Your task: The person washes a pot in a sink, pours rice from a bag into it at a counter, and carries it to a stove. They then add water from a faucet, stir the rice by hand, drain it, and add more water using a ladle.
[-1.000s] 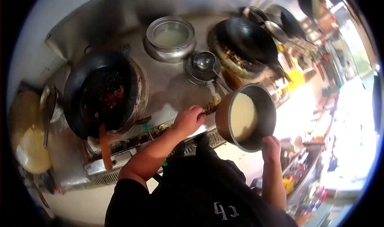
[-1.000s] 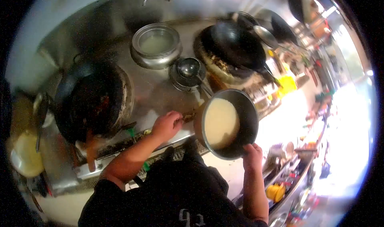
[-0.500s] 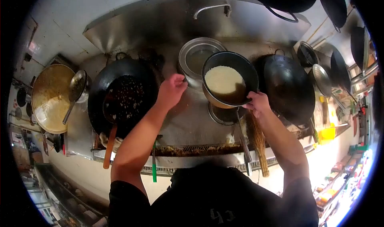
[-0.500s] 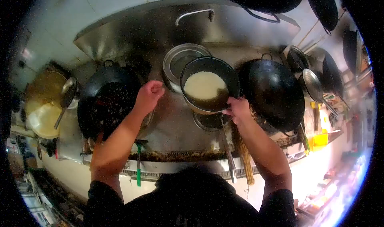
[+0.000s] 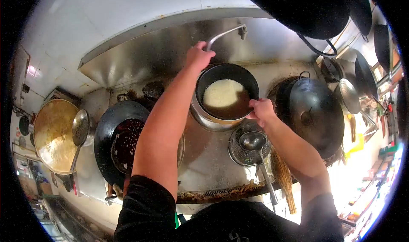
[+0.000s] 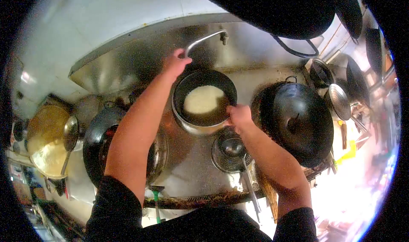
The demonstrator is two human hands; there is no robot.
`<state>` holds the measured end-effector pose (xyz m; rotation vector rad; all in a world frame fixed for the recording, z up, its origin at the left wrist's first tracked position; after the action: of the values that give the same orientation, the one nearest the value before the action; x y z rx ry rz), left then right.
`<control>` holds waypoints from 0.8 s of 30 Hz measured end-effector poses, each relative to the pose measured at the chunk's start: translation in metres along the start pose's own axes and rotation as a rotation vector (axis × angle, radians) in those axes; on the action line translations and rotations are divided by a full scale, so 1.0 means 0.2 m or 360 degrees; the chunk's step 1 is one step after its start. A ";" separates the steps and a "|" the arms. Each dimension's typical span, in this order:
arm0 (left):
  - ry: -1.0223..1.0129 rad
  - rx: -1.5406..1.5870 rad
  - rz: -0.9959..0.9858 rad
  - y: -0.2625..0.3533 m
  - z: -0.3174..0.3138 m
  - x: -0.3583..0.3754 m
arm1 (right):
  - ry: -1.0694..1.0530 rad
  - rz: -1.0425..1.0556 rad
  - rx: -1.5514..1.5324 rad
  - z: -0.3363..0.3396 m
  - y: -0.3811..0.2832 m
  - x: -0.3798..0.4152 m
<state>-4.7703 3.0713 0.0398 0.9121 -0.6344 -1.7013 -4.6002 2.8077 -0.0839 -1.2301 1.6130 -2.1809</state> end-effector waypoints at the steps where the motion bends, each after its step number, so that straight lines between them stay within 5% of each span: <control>1: 0.0103 -0.0189 -0.0343 0.09 -0.03 0.04 | -0.0006 0.0016 0.0086 -0.01 0.01 -0.04; 4: 0.0120 -0.0257 -0.0992 0.41 -0.09 0.36 | 0.0090 0.0020 0.0036 -0.04 -0.08 0.00; 8: -0.0128 -0.0125 -0.0891 0.43 -0.16 0.52 | 0.0045 0.0025 -0.0066 -0.08 -0.07 -0.02; 10: 0.0127 -0.0212 -0.0817 0.32 -0.03 0.52 | 0.0063 0.0022 -0.0070 -0.05 -0.05 -0.03; 13: 0.0380 0.0014 -0.0114 -0.03 0.15 0.56 | 0.0041 -0.0009 -0.0051 0.02 -0.02 -0.06; 16: 0.0190 0.0269 0.0369 -0.31 0.10 0.74 | 0.0049 -0.0001 0.0002 0.05 0.00 -0.02; 20: 0.0108 0.0242 0.0375 -0.34 0.09 0.86 | 0.0075 0.0063 0.0050 0.07 0.04 -0.02; 22: 0.0441 -0.0047 0.0171 -0.28 0.24 0.82 | 0.0092 0.0064 0.0054 0.08 0.04 -0.01; 24: 0.0541 0.0408 -0.0003 -0.04 0.49 0.77 | 0.0114 0.0063 0.0066 0.11 0.07 -0.01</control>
<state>-4.8792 2.9252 0.0481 1.3485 -0.6278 -1.4396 -4.5881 2.7873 -0.0962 -1.1116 1.5954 -2.2466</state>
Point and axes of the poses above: each hand's wrist, its own x-axis away from the middle knuckle, its own z-axis out of the back of the hand, y = z × x, the point moved 9 cm from there along -x, towards the middle knuckle, and after that the axes turned 13 degrees about y, right-handed, at the moved point
